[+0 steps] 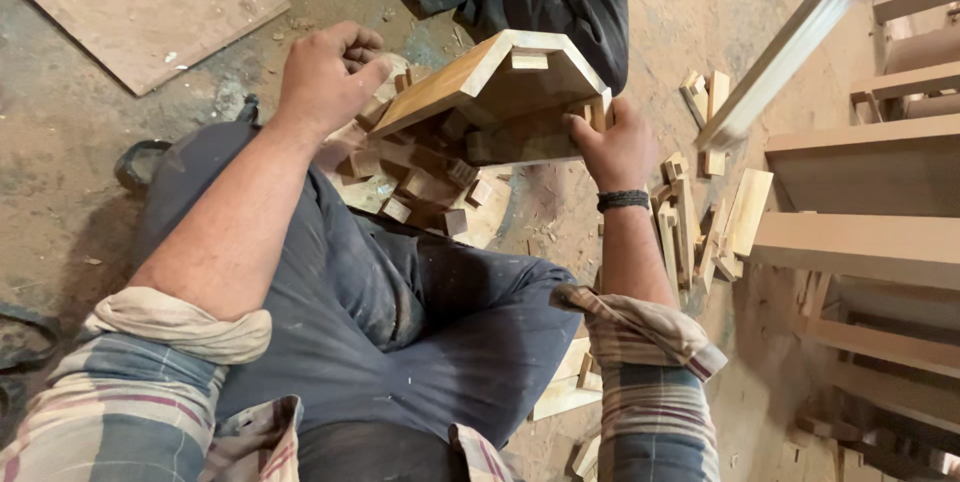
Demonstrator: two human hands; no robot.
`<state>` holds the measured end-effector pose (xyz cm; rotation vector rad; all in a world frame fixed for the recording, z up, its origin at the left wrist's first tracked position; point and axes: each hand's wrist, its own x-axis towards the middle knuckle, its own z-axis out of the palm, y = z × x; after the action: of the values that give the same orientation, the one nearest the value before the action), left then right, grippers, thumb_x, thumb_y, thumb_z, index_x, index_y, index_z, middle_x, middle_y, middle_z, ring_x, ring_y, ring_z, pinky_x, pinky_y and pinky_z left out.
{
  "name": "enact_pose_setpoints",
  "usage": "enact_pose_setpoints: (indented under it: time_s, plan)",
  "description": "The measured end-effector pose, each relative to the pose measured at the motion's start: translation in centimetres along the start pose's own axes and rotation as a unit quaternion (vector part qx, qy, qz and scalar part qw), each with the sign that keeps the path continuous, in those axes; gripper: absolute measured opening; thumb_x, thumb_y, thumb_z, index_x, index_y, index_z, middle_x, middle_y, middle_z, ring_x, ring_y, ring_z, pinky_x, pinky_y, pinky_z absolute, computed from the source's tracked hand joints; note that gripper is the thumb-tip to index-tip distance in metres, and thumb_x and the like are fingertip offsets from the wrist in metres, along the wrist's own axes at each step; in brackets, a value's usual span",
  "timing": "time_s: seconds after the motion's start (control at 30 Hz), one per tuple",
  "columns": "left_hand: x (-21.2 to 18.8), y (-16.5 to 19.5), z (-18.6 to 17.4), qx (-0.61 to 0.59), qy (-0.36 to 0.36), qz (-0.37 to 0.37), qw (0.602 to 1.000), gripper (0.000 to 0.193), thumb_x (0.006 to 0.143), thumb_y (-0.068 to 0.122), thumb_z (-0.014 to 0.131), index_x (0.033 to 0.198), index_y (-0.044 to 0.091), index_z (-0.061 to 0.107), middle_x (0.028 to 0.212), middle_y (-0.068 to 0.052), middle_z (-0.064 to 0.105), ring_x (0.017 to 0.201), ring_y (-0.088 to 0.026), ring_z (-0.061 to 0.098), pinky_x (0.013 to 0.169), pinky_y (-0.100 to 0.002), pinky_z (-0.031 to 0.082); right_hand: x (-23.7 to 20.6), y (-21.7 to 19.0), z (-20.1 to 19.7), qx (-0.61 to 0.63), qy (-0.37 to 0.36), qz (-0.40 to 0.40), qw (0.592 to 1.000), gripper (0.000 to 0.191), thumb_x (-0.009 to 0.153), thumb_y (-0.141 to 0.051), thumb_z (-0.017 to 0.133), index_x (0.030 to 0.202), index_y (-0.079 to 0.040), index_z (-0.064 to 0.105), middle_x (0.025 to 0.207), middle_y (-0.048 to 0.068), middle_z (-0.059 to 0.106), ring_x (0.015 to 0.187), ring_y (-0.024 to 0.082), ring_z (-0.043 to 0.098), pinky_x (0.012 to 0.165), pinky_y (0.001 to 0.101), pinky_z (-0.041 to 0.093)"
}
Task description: The person sits on the floor and assembles a hexagonal wooden structure by fitting pre-cut wooden pieces together. They repeatedly pick up pieces, align them into the frame, and adjust the fit by hand.
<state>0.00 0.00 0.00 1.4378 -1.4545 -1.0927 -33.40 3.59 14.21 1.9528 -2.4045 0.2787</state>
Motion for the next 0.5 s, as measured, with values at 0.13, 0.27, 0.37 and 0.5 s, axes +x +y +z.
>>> enact_pose_setpoints:
  time_s: [0.13,0.27,0.37,0.5]
  plan:
    - [-0.2,-0.2,0.1,-0.014,0.014,0.035,0.999,0.024,0.092,0.022,0.077,0.112,0.009,0.075,0.099,-0.005,0.078,0.088,-0.014,0.074,0.084,-0.030,0.059,0.1,1.1,0.6,0.017,0.005,0.006,1.000,0.047,0.080,-0.047,0.085,0.094,-0.004,0.072,0.084,0.014,0.075,0.076,0.028,0.072,0.068,0.0421,0.056]
    - [0.1,-0.5,0.1,-0.050,0.025,0.045,0.997,0.025,0.091,0.020,0.077,0.112,0.006,0.076,0.097,-0.006,0.078,0.084,-0.012,0.073,0.080,-0.028,0.059,0.8,2.8,1.5,0.248,-0.004,-0.002,0.969,0.037,0.084,-0.030,0.084,0.105,-0.002,0.072,0.085,0.006,0.075,0.073,0.013,0.071,0.065,0.0302,0.057]
    - [-0.1,-0.6,0.1,-0.058,0.026,0.057,0.996,0.026,0.092,0.020,0.077,0.113,0.004,0.076,0.095,-0.007,0.077,0.082,-0.012,0.073,0.078,-0.028,0.058,1.7,3.8,2.9,0.347,0.008,0.004,0.938,0.032,0.086,-0.018,0.082,0.109,0.000,0.072,0.084,0.002,0.073,0.072,0.007,0.067,0.064,0.0246,0.055]
    - [-0.2,-0.5,0.1,-0.053,0.021,0.068,0.996,0.025,0.094,0.021,0.079,0.112,0.004,0.076,0.096,-0.007,0.077,0.084,-0.011,0.073,0.079,-0.028,0.058,2.0,4.5,4.5,0.362,0.050,0.017,0.931,0.027,0.087,-0.012,0.083,0.107,0.002,0.074,0.085,0.002,0.071,0.074,0.006,0.062,0.066,0.0237,0.052]
